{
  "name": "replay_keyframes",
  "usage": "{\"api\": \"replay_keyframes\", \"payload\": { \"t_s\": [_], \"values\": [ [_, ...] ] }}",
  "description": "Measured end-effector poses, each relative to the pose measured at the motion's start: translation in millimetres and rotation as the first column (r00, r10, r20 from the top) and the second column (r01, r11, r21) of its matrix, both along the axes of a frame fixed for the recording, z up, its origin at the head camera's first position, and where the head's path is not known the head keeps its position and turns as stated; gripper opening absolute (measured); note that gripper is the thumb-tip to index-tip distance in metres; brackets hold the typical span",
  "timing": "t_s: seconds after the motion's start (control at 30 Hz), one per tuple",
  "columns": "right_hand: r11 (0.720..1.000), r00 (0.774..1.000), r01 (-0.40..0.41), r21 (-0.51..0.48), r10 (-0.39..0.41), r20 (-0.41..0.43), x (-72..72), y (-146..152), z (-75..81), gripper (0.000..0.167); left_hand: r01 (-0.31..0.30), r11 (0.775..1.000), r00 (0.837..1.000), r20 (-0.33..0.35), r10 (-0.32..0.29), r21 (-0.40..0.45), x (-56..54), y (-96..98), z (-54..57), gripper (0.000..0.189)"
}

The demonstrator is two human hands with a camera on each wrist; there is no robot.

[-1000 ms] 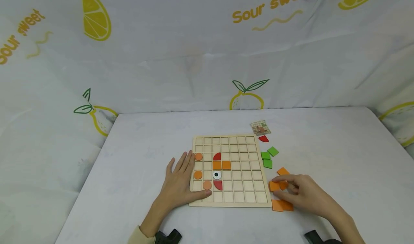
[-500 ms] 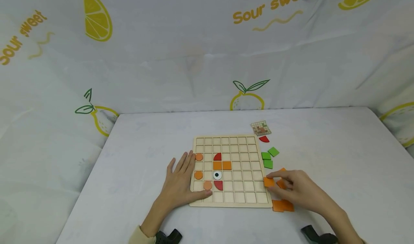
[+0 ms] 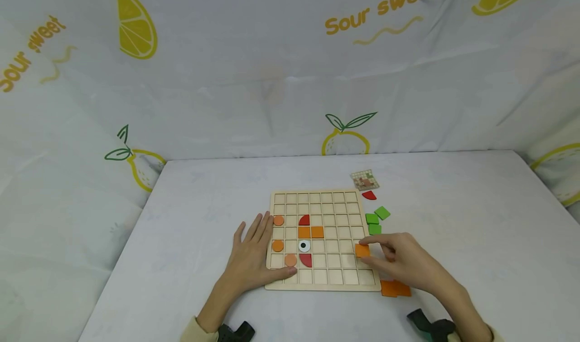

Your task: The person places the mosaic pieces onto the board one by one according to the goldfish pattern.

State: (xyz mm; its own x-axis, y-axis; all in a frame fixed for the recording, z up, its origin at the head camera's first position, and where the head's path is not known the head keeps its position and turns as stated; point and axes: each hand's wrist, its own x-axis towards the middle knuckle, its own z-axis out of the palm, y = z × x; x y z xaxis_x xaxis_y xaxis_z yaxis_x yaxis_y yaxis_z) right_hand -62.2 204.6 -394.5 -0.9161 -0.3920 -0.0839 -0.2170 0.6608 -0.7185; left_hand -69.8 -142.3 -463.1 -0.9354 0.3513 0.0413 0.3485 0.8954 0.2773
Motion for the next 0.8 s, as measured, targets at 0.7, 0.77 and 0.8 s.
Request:
{"api": "replay_keyframes", "payload": {
  "t_s": [0.7, 0.77, 0.8],
  "values": [
    [0.999, 0.999, -0.037, 0.003, 0.037, -0.031, -11.7, -47, 16.0, 0.027, -0.001, 1.0, 1.0, -0.03, 0.002, 0.018, 0.4, 0.9, 0.1, 0.127],
    [0.999, 0.999, -0.041, 0.006, 0.041, -0.033, -12.8, -52, 17.9, 0.027, 0.0, 1.0, 0.999, -0.042, 0.001, 0.016, 0.4, 0.7, -0.7, 0.128],
    [0.999, 0.999, -0.042, 0.005, 0.042, -0.032, -13.6, -54, 18.7, 0.027, 0.001, 1.0, 0.999, -0.045, -0.001, 0.015, 0.5, 0.4, -0.9, 0.127]
  ]
}}
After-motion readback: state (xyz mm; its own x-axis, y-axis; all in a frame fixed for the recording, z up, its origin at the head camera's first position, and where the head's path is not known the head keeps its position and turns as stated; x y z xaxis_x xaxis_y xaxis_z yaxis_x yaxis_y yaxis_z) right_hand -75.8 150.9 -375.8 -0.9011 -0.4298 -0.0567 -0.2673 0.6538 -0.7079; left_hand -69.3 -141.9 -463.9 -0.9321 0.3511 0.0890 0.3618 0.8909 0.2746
